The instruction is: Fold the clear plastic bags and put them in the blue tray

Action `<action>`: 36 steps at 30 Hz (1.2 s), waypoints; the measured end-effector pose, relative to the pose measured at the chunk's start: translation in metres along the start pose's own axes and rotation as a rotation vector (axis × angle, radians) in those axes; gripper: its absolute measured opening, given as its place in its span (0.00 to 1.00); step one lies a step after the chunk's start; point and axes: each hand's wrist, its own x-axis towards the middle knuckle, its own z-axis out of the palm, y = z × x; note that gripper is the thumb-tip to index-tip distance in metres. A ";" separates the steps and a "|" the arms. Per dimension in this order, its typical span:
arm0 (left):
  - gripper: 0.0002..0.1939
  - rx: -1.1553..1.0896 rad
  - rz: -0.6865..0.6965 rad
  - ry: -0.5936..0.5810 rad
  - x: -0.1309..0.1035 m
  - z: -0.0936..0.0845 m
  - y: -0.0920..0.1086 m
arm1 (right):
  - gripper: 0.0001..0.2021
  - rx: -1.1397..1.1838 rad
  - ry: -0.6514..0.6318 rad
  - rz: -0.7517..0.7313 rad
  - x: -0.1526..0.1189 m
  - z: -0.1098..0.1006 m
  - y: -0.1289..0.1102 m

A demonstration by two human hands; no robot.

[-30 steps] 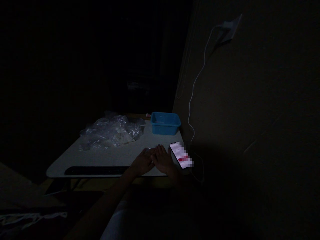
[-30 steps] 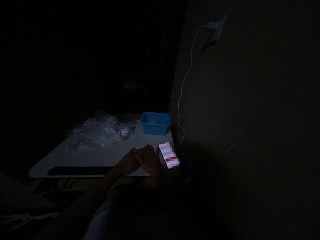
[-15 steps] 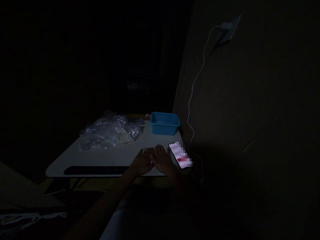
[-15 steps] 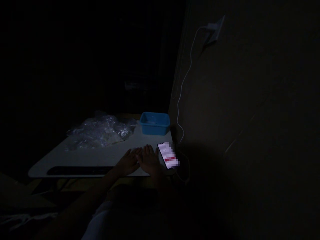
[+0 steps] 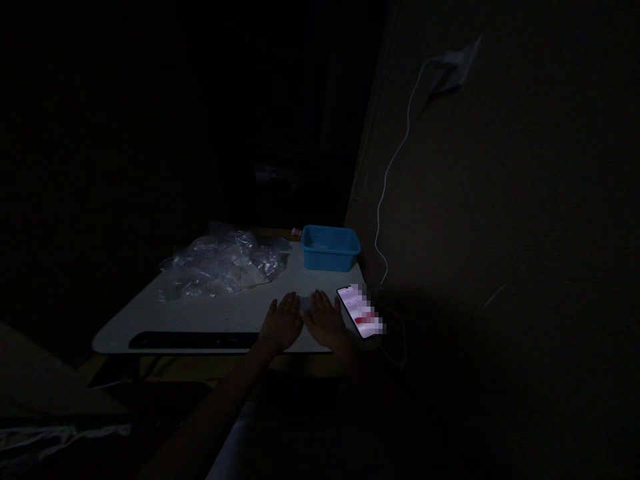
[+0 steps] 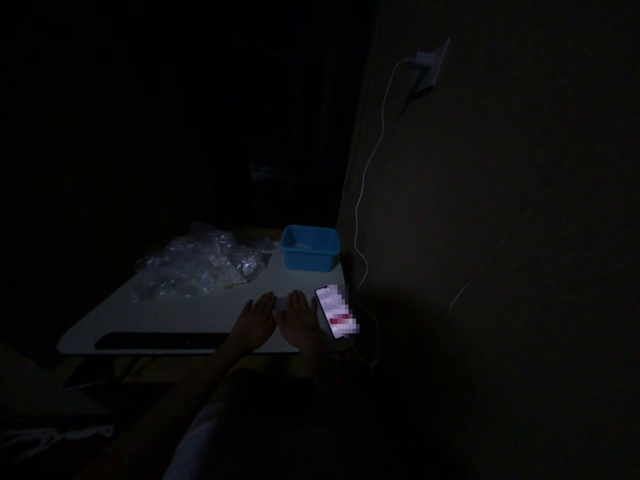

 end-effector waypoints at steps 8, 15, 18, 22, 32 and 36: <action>0.25 -0.016 -0.008 0.006 0.000 0.002 0.001 | 0.32 -0.008 -0.016 0.072 0.000 -0.003 -0.001; 0.26 -0.017 -0.007 -0.023 0.000 -0.002 0.002 | 0.29 -0.018 0.055 -0.067 -0.004 -0.005 0.001; 0.26 -0.014 -0.007 -0.024 -0.001 -0.003 0.002 | 0.28 -0.003 0.019 -0.105 -0.005 -0.004 0.001; 0.26 -0.004 -0.058 -0.009 -0.002 -0.005 0.002 | 0.28 -0.001 0.008 -0.097 -0.004 -0.004 0.000; 0.25 -0.068 0.297 0.004 -0.001 -0.005 -0.001 | 0.27 0.006 -0.072 -0.094 -0.005 -0.014 -0.002; 0.27 -0.054 0.271 -0.029 -0.001 -0.002 0.000 | 0.27 0.007 -0.072 -0.088 -0.004 -0.011 -0.001</action>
